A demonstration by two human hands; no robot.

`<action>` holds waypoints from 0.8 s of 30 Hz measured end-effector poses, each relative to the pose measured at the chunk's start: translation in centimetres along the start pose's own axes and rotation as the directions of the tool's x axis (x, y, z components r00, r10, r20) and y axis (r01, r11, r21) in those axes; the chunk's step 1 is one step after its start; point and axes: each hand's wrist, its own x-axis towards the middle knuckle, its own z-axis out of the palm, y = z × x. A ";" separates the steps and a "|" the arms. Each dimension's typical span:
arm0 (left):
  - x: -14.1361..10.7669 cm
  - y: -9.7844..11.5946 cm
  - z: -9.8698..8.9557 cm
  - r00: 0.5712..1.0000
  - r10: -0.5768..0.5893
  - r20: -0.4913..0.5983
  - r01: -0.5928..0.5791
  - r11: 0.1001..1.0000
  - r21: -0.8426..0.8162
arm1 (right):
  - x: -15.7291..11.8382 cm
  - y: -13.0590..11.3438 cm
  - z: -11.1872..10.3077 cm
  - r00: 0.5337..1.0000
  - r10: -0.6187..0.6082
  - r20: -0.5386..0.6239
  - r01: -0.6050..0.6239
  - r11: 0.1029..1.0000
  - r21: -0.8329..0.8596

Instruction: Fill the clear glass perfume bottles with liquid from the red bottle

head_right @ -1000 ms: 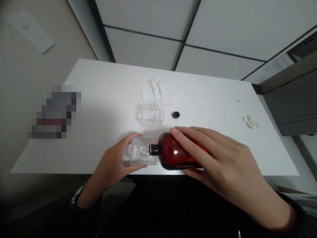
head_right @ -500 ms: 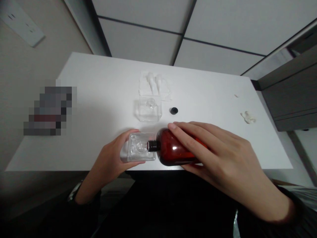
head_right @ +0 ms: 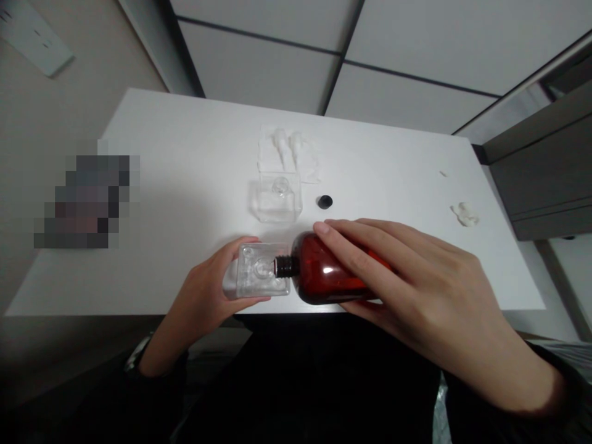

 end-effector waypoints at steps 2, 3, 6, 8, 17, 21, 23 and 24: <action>0.0 0.1 0.0 1.000 -0.009 0.006 0.009 1.000 -0.001 | -0.1 0.0 0.0 1.000 0.018 0.011 -0.018 1.000 0.008; 0.0 0.1 0.0 1.000 -0.014 0.010 0.014 1.000 -0.002 | -0.1 0.0 0.0 0.999 0.033 0.016 -0.033 0.999 0.016; 0.0 0.1 -0.1 1.000 -0.021 0.020 0.021 1.000 -0.007 | -0.2 -0.1 0.0 0.998 0.057 0.021 -0.057 0.998 0.031; 0.1 0.2 -0.1 1.000 -0.019 0.017 0.019 1.000 -0.006 | -0.3 -0.1 0.0 0.999 0.046 0.013 -0.046 0.999 0.027; 0.1 0.3 -0.2 1.000 -0.021 0.019 0.021 1.000 0.001 | 0.0 0.0 -0.4 1.000 0.022 0.014 -0.022 1.000 0.000; 0.1 0.2 -0.1 0.999 -0.035 0.022 0.035 0.999 -0.002 | 0.0 0.0 -0.5 0.999 0.034 0.016 -0.035 0.999 0.009; 0.1 0.2 -0.1 0.999 -0.043 0.029 0.043 0.999 -0.006 | 0.0 0.0 -0.5 0.999 0.040 0.017 -0.040 0.999 0.014; 0.1 0.2 -0.2 0.999 -0.042 0.030 0.042 0.999 -0.008 | 0.0 0.0 -0.5 0.999 0.047 0.020 -0.047 0.999 0.018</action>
